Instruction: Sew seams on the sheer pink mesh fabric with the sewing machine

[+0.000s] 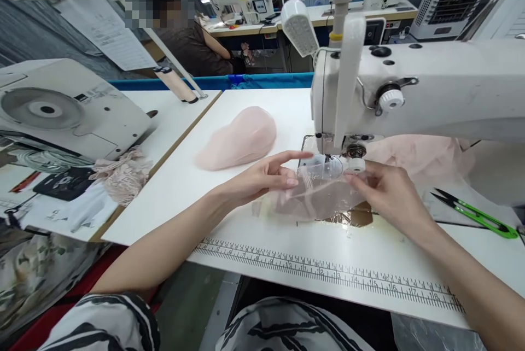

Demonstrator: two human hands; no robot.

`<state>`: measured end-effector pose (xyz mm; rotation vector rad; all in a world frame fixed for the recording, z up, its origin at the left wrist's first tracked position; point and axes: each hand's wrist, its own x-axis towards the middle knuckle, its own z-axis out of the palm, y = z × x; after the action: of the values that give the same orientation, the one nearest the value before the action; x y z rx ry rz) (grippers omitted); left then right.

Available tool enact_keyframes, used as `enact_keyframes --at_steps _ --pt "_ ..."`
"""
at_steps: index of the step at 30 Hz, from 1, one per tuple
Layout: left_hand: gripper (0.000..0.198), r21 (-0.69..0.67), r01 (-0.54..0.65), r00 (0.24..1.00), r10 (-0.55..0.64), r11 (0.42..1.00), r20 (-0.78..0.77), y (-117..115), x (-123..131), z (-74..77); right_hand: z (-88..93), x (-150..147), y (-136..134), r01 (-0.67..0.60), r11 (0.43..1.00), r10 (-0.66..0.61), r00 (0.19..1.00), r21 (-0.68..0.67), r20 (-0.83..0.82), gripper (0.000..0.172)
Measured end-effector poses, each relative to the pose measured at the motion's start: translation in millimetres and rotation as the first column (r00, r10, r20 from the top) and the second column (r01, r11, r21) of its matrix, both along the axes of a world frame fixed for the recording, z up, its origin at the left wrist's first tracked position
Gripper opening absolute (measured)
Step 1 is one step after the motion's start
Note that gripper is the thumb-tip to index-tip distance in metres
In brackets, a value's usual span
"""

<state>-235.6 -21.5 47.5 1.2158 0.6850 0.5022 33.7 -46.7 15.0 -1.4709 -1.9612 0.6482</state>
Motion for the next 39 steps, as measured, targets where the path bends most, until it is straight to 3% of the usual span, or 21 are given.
enact_keyframes --at_steps 3,6,9,11,13,16,18,21,23,25,27,28,29,30,33,36,39 --pt "0.035 0.076 0.028 1.0 -0.028 0.997 0.006 -6 0 7.2 -1.6 -7 -7 0.048 0.97 -0.102 0.971 0.24 0.217 0.025" --pt "0.031 0.103 0.098 0.995 -0.099 0.99 0.007 -13 3 11.5 6.3 -18 -19 -0.034 0.873 -0.04 0.989 0.487 0.14 0.017" --pt "0.039 0.138 0.134 0.991 -0.133 0.981 -0.016 -19 8 8.1 17.0 -25 -28 -0.158 0.915 0.211 0.972 0.371 -0.107 0.021" --pt "0.039 0.191 0.093 0.994 -0.081 0.977 -0.071 -21 11 2.9 21.6 -28 -31 -0.234 0.948 0.275 0.943 0.217 -0.186 0.029" --pt "0.035 0.242 0.051 0.993 -0.025 0.969 -0.112 -23 14 -1.6 23.2 -30 -33 -0.26 0.96 0.274 0.95 0.107 -0.147 0.047" --pt "0.03 0.264 0.008 0.996 0.016 0.964 -0.087 -25 17 -4.2 20.0 -33 -33 -0.264 0.963 0.266 0.964 0.059 -0.015 0.064" --pt "0.027 0.261 -0.029 0.996 0.051 0.965 -0.079 -26 19 -3.8 16.1 -34 -34 -0.263 0.961 0.26 0.965 0.089 0.042 0.063" --pt "0.022 0.323 -0.095 0.976 0.152 0.942 -0.155 -27 20 -2.2 13.3 -33 -33 -0.25 0.952 0.255 0.967 0.174 -0.005 0.04" --pt "0.019 0.444 -0.097 0.944 0.224 0.891 -0.244 -28 19 0.0 16.2 -32 -31 -0.219 0.966 0.237 0.962 0.135 -0.133 0.019" --pt "0.021 0.632 -0.084 0.906 0.324 0.77 -0.274 -30 18 3.9 21.8 -32 -29 -0.203 0.978 0.177 0.932 -0.05 -0.317 0.008" --pt "0.023 0.797 -0.084 0.88 0.419 0.599 -0.223 -30 17 8.9 27.4 -31 -27 -0.236 0.931 0.072 0.867 -0.279 -0.493 0.008" --pt "0.024 0.835 -0.092 0.881 0.436 0.543 -0.186 -30 17 11.2 29.4 -32 -25 -0.278 0.889 0.027 0.825 -0.363 -0.564 0.012" --pt "0.025 0.839 -0.1 0.892 0.422 0.535 -0.163 -31 17 12.9 30.6 -32 -24 -0.324 0.848 -0.006 0.786 -0.42 -0.619 0.017" --pt "0.026 0.815 -0.105 0.909 0.387 0.57 -0.153 -31 17 13.8 31.2 -32 -24 -0.368 0.812 -0.025 0.754 -0.453 -0.657 0.022" --pt "0.033 0.609 -0.131 0.951 0.273 0.783 -0.146 -30 18 11.6 29.1 -32 -22 -0.435 0.773 -0.008 0.721 -0.461 -0.693 0.031" --pt "0.04 0.313 -0.213 0.969 0.241 0.926 -0.054 -27 15 9.2 22.5 -31 -20 -0.358 0.827 0.009 0.78 -0.434 -0.626 0.031" --pt "0.046 0.076 -0.252 0.963 0.242 0.965 0.117 -24 6 17.2 15.2 -30 -20 -0.194 0.915 0.021 0.899 -0.355 -0.438 0.026"
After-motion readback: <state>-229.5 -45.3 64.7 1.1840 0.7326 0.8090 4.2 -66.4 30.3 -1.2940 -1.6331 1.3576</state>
